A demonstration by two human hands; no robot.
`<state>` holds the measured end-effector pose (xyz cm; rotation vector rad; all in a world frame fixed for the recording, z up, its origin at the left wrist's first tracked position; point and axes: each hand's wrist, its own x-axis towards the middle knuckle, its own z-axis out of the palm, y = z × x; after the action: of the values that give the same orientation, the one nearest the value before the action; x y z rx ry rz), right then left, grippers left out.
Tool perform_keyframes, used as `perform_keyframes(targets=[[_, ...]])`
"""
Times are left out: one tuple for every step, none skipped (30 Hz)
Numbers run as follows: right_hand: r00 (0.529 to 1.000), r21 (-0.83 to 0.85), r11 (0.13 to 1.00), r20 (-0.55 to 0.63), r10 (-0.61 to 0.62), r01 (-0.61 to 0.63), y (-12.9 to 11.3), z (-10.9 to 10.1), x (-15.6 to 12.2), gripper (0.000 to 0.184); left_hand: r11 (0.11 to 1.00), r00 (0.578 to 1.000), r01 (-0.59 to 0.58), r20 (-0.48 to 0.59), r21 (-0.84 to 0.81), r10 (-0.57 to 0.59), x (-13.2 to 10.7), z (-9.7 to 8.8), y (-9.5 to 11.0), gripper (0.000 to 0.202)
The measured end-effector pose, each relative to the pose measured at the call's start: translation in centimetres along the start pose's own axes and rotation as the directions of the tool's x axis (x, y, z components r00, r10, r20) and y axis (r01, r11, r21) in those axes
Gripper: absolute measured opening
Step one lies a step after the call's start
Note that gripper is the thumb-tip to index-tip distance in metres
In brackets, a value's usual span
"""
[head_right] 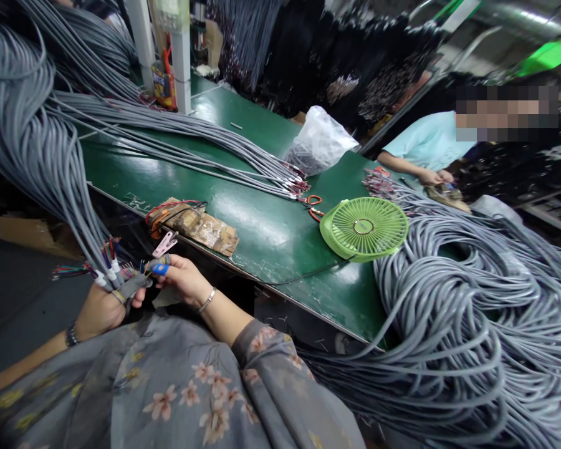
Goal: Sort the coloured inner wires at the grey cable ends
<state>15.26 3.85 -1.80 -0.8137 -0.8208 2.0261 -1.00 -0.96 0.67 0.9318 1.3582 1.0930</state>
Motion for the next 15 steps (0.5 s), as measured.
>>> perform_keyframes(targets=[[1.0,0.046,0.999,-0.003,0.026,-0.026,-0.3,-0.2,0.3,0.037,0.999,1.0,-0.007,-0.011,-0.04,0.006,-0.1,0.2,0.5,0.029],[0.999,0.086,0.995,-0.008,0.054,-0.053,-0.6,-0.4,0.6,0.036,0.997,1.0,-0.012,-0.018,-0.08,0.01,-0.1,0.4,1.0,0.028],[0.997,0.114,0.991,-0.018,0.073,-0.071,-1.0,-0.5,0.9,0.035,0.994,1.0,-0.014,-0.02,-0.109,0.012,-0.1,0.5,1.4,0.026],[0.997,0.123,0.99,-0.029,0.078,-0.074,-1.3,-0.6,1.2,0.036,0.992,1.0,-0.012,-0.013,-0.128,0.011,0.0,0.7,1.9,0.025],[0.997,0.112,0.992,-0.039,0.066,-0.061,-1.5,-0.7,1.5,0.036,0.99,1.0,-0.012,-0.006,-0.143,0.011,0.1,0.8,2.2,0.024],[0.998,0.085,0.996,-0.053,0.034,-0.029,-1.7,-0.6,1.8,0.036,0.988,1.0,-0.012,0.001,-0.152,0.012,0.3,0.9,2.4,0.023],[0.997,0.046,0.999,-0.073,-0.015,0.018,-1.7,-0.6,2.1,0.038,0.987,1.0,-0.011,0.007,-0.16,0.012,0.5,1.0,2.6,0.023],[0.993,-0.002,0.997,-0.099,-0.071,0.071,-1.6,-0.5,2.3,0.04,0.986,1.0,-0.01,0.008,-0.166,0.011,0.7,1.1,2.7,0.024],[0.982,-0.049,0.991,-0.134,-0.131,0.125,-1.5,-0.5,2.4,0.043,0.986,1.0,-0.007,0.008,-0.169,0.009,0.9,1.2,2.7,0.025],[0.967,-0.093,0.981,-0.177,-0.185,0.171,-1.3,-0.4,2.5,0.046,0.985,1.0,-0.002,0.009,-0.17,0.004,1.1,1.3,2.6,0.026],[0.948,-0.128,0.97,-0.22,-0.23,0.206,-1.1,-0.4,2.5,0.049,0.985,1.0,0.003,0.011,-0.171,-0.001,1.3,1.4,2.6,0.027],[0.933,-0.15,0.963,-0.253,-0.256,0.223,-1.0,-0.4,2.6,0.052,0.985,1.0,0.008,0.015,-0.171,-0.005,1.3,1.5,2.5,0.029],[0.928,-0.156,0.963,-0.27,-0.257,0.221,-0.9,-0.3,2.6,0.054,0.986,1.0,0.01,0.021,-0.169,-0.007,1.4,1.5,2.4,0.029],[0.935,-0.143,0.969,-0.268,-0.233,0.2,-1.0,-0.3,2.6,0.055,0.986,1.0,0.011,0.026,-0.164,-0.007,1.4,1.6,2.4,0.029],[0.949,-0.114,0.98,-0.25,-0.19,0.166,-1.1,-0.2,2.7,0.056,0.987,1.0,0.01,0.03,-0.158,-0.005,1.5,1.6,2.3,0.03]])
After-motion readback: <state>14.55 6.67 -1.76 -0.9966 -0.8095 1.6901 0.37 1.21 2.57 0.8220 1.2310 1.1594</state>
